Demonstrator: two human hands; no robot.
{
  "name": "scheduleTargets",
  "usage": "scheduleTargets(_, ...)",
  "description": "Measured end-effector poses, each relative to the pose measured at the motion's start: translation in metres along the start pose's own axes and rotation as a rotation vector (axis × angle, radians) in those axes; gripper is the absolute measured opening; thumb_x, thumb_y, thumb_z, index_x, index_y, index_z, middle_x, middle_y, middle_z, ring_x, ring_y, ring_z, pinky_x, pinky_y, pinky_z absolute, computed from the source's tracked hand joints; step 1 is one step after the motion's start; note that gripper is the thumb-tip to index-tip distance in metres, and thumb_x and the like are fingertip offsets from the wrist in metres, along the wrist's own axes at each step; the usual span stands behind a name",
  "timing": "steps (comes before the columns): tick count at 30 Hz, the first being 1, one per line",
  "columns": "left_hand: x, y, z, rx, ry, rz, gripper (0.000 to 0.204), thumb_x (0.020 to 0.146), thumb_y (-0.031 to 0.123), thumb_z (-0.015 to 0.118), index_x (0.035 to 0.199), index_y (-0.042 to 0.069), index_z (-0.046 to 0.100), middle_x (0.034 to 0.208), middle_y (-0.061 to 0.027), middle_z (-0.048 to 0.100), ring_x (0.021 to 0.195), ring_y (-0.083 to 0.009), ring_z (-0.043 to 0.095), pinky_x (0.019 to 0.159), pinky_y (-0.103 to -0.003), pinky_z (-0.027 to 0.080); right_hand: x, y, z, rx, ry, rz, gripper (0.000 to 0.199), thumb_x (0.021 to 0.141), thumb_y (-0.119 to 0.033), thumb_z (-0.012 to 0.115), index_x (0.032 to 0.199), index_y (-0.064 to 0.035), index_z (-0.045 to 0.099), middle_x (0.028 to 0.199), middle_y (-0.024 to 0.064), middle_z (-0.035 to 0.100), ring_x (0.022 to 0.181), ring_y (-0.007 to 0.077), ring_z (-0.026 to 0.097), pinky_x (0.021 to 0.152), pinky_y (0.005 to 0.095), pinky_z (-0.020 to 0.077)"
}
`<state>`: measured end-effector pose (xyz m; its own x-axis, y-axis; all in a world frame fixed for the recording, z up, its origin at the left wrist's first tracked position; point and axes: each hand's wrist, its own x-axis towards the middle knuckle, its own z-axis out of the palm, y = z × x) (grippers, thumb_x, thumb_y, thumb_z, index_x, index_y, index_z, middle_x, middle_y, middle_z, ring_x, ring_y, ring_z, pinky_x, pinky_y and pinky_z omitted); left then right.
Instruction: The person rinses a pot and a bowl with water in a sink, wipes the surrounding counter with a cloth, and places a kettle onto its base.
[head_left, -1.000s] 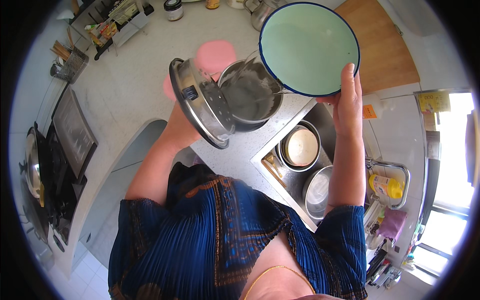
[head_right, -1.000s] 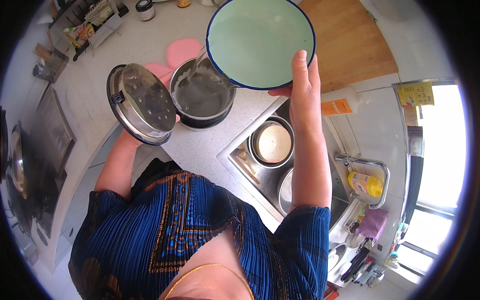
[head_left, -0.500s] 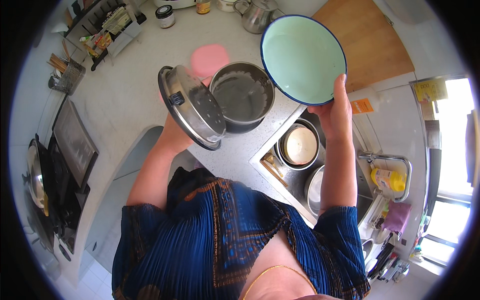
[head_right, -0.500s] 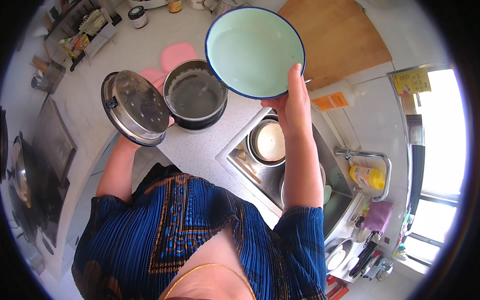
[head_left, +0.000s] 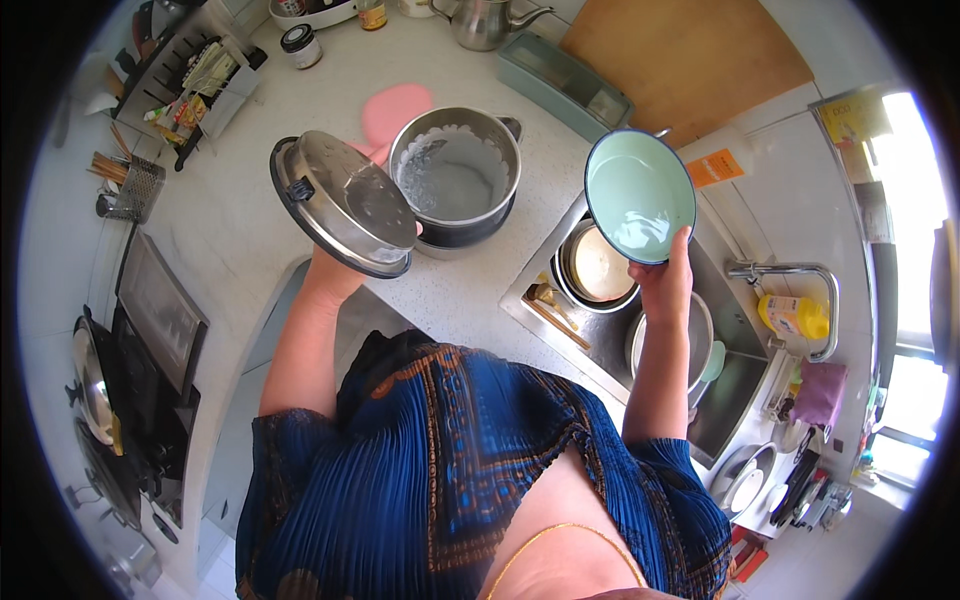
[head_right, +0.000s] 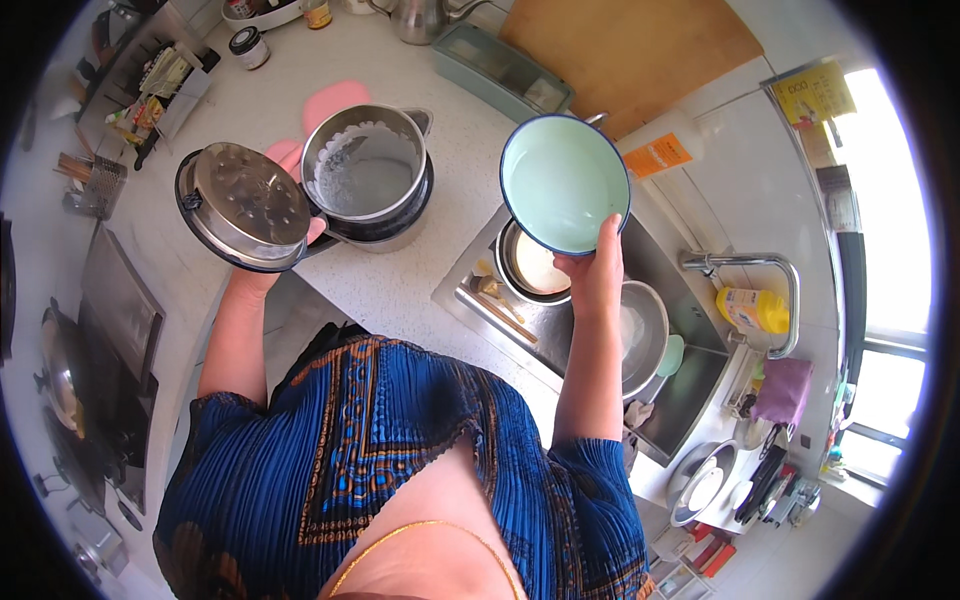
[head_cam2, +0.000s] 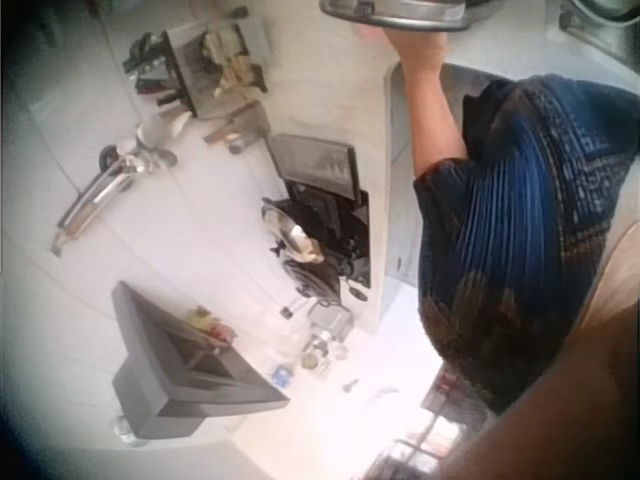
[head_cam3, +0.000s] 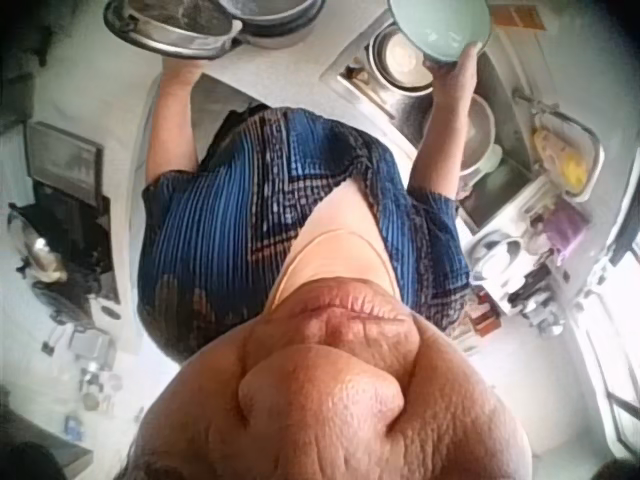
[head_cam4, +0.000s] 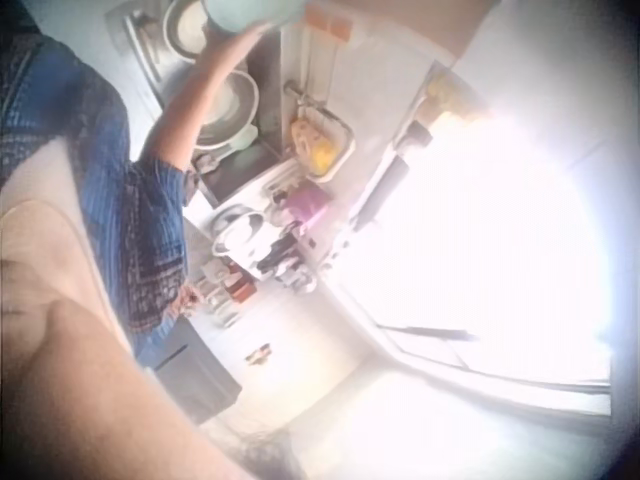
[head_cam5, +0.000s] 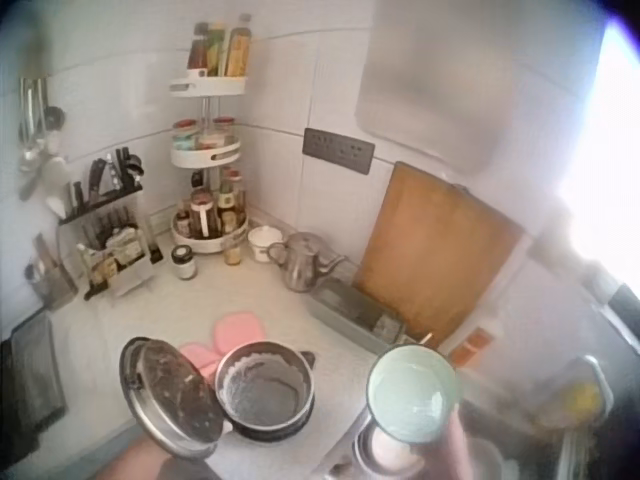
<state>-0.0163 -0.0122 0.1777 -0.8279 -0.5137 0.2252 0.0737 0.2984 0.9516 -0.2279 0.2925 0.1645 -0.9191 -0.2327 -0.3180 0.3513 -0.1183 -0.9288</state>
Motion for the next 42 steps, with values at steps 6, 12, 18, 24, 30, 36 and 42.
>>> scheduleTargets(6,0.001,0.001,0.000,0.078,-0.005,0.031,0.081,0.070,0.023,0.079,0.140,0.000,0.043,0.142,-0.0122,0.042,0.132,-0.0240,0.040,0.110,-0.040,0.031,-0.010,0.027,-0.032,0.022,0.083,0.063,0.051,0.098,-0.051,0.046,0.115,-0.0039,0.055,0.084,0.0063,0.066,0.064,0.0123,0.063,0.051,0.0231,0.0508)
scheduleTargets(12,0.002,-0.002,-0.004,0.159,-0.010,0.044,0.078,0.072,0.017,0.076,0.140,0.000,0.042,0.133,-0.0098,0.053,0.083,-0.0088,0.056,0.067,-0.023,0.046,-0.017,0.036,-0.034,0.033,0.084,0.075,0.055,0.097,-0.053,0.048,0.115,-0.0019,0.055,0.082,0.0078,0.066,0.064,0.0129,0.064,0.051,0.0228,0.0522)
scheduleTargets(18,0.000,-0.001,-0.001,-0.032,0.014,-0.043,0.079,0.070,0.015,0.082,0.139,0.002,0.046,0.129,-0.0076,0.053,0.115,-0.0179,0.051,0.102,-0.033,0.040,-0.016,0.043,-0.041,-0.032,0.021,0.089,0.061,0.097,-0.056,0.043,0.132,-0.0065,0.042,0.098,0.0109,0.063,0.070,0.0155,0.064,0.054,0.0228,0.0527)
scheduleTargets(24,0.000,0.002,0.000,-0.038,0.008,-0.091,0.078,0.072,0.012,0.081,0.139,0.002,0.044,0.128,-0.0083,0.056,0.115,-0.0170,0.053,0.100,-0.032,0.041,-0.022,0.023,-0.024,-0.068,-0.013,0.026,0.060,0.098,-0.055,0.042,0.131,-0.0059,0.043,0.098,0.0104,0.064,0.070,0.0151,0.065,0.054,0.0224,0.0522)
scheduleTargets(30,-0.001,-0.001,0.003,0.001,0.027,-0.072,0.075,0.074,0.005,0.070,0.143,0.002,0.039,0.130,-0.0065,0.058,0.052,-0.0003,0.040,0.043,-0.016,0.032,-0.021,-0.018,0.017,-0.055,-0.081,-0.084,0.057,0.097,-0.055,0.045,0.119,-0.0026,0.053,0.089,0.0081,0.065,0.066,0.0131,0.062,0.052,0.0226,0.0494)
scheduleTargets(36,-0.001,0.005,0.003,-0.095,0.036,-0.121,0.076,0.072,0.013,0.081,0.138,0.001,0.046,0.115,-0.0045,0.060,0.104,-0.0137,0.056,0.095,-0.029,0.043,-0.010,-0.055,0.057,-0.136,-0.179,-0.185,0.059,0.096,-0.057,0.045,0.120,-0.0033,0.053,0.090,0.0065,0.065,0.066,0.0116,0.061,0.053,0.0217,0.0491)
scheduleTargets(42,0.000,0.001,0.001,-0.028,0.028,-0.083,0.075,0.071,0.013,0.076,0.139,0.002,0.045,0.101,0.0014,0.059,0.059,-0.0023,0.041,0.050,-0.018,0.033,0.003,-0.074,0.096,-0.251,-0.330,-0.253,0.060,0.097,-0.057,0.041,0.129,-0.0059,0.045,0.091,0.0086,0.065,0.069,0.0142,0.065,0.059,0.0252,0.0555)
